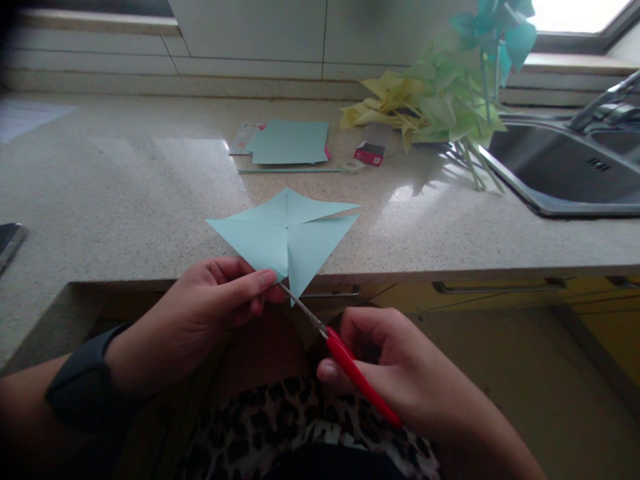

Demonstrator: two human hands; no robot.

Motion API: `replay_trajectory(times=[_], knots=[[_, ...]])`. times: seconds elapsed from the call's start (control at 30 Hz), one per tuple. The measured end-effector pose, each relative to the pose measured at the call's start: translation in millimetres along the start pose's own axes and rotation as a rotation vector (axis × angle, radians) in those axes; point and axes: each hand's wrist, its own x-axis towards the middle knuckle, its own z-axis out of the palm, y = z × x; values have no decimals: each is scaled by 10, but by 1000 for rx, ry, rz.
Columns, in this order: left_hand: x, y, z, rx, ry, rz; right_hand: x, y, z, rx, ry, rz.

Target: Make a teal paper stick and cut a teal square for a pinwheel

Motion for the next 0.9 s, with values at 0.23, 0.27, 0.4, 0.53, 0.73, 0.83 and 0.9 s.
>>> replay_trajectory(times=[0.23,0.27,0.4,0.53,0.73,0.83,0.9], knots=[[0,8,7,-12,-11,3,4,1,-8,-11,2,-7],[0,8,6,-12,-13,3,2,0,-7,-9,3,-4],[-1,6,1,-8,-12,3,-6,2,-8,-1,-2,3],[-2,8,-1,-18,-11,-7,-9,3,-19,-7,-1,9],[2,21,-5,-32,-34,-4,-3,-22,-22,-22,-3,16],[1,20,-8,-40,-36,-8,-1,-40,-16,-16,1,31],[0,16,-9,-43,-33,-6,-4,-41,-16,-15,2,34]])
